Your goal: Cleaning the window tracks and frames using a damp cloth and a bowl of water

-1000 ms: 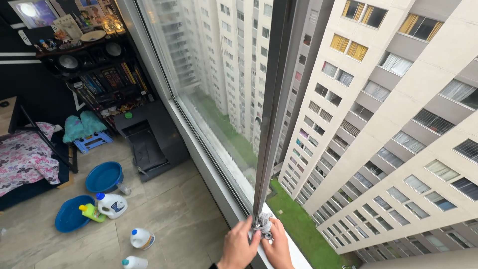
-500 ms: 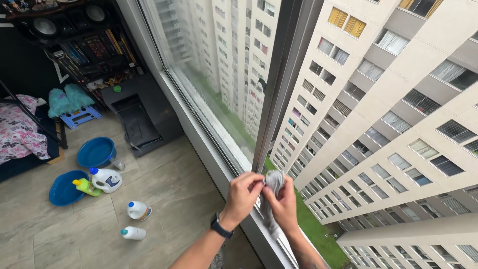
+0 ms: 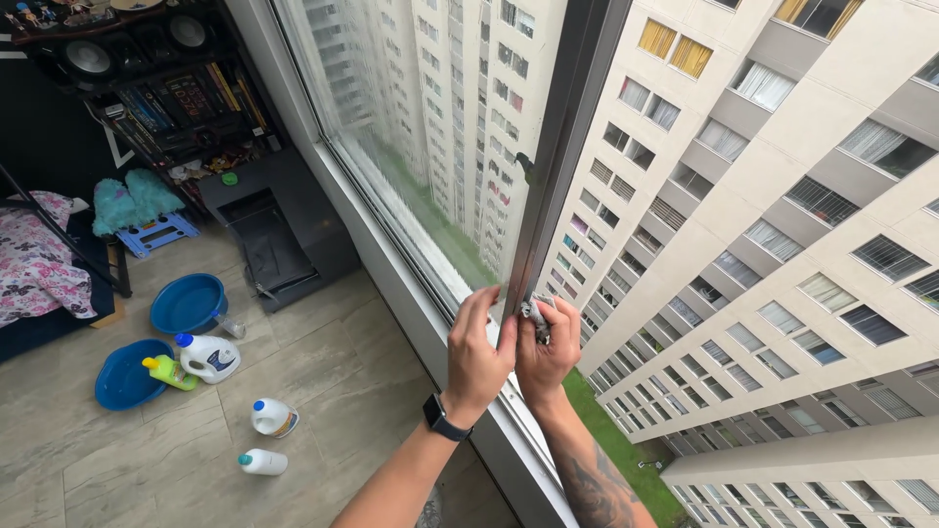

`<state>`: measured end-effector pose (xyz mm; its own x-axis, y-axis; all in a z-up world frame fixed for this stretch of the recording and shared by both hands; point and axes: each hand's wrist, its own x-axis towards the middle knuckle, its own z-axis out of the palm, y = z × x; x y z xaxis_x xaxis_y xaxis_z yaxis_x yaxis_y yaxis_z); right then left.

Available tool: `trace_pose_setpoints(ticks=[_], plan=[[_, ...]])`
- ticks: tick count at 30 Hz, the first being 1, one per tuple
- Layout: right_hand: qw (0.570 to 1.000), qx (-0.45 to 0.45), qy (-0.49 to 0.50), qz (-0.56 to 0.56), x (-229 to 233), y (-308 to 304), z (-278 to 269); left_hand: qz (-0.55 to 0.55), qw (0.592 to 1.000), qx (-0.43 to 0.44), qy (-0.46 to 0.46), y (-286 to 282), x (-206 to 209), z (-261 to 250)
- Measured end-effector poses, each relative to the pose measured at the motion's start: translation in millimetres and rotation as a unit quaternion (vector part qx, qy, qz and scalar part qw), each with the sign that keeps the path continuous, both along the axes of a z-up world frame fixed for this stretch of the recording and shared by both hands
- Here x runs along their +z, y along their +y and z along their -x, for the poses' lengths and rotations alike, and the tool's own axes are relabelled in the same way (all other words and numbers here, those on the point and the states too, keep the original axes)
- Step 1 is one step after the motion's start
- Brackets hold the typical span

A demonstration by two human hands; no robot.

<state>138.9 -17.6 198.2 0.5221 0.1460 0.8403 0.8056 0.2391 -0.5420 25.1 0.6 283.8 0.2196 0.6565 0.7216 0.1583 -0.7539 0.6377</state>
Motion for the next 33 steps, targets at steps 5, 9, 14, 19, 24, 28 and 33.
trace_pose_setpoints(ticks=[5,9,14,19,24,28,33], plan=[[0.999,-0.008,0.036,0.039,0.3,-11.9,12.3,0.098,0.994,-0.041,0.006,-7.8,-24.4,-0.9],[0.998,0.002,0.034,0.056,6.4,-30.7,26.4,0.139,0.989,-0.043,0.014,-12.5,-35.4,-0.9],[0.993,0.012,0.035,0.115,-5.0,-66.7,25.8,0.139,0.986,-0.087,0.007,-29.6,-49.9,2.0],[0.988,0.049,0.114,0.089,-20.1,-98.7,19.5,0.161,0.976,-0.142,0.019,-52.3,-67.4,5.4],[0.991,-0.03,0.061,0.119,-32.5,-120.4,17.6,0.173,0.973,-0.154,-0.001,-64.7,-70.5,3.3],[0.986,-0.053,0.021,0.156,-38.4,-134.9,13.0,0.167,0.975,-0.146,-0.015,-66.2,-80.2,1.7],[0.995,-0.026,-0.005,0.098,11.4,-117.8,7.6,0.186,0.969,-0.16,-0.004,-66.0,-91.0,3.1]])
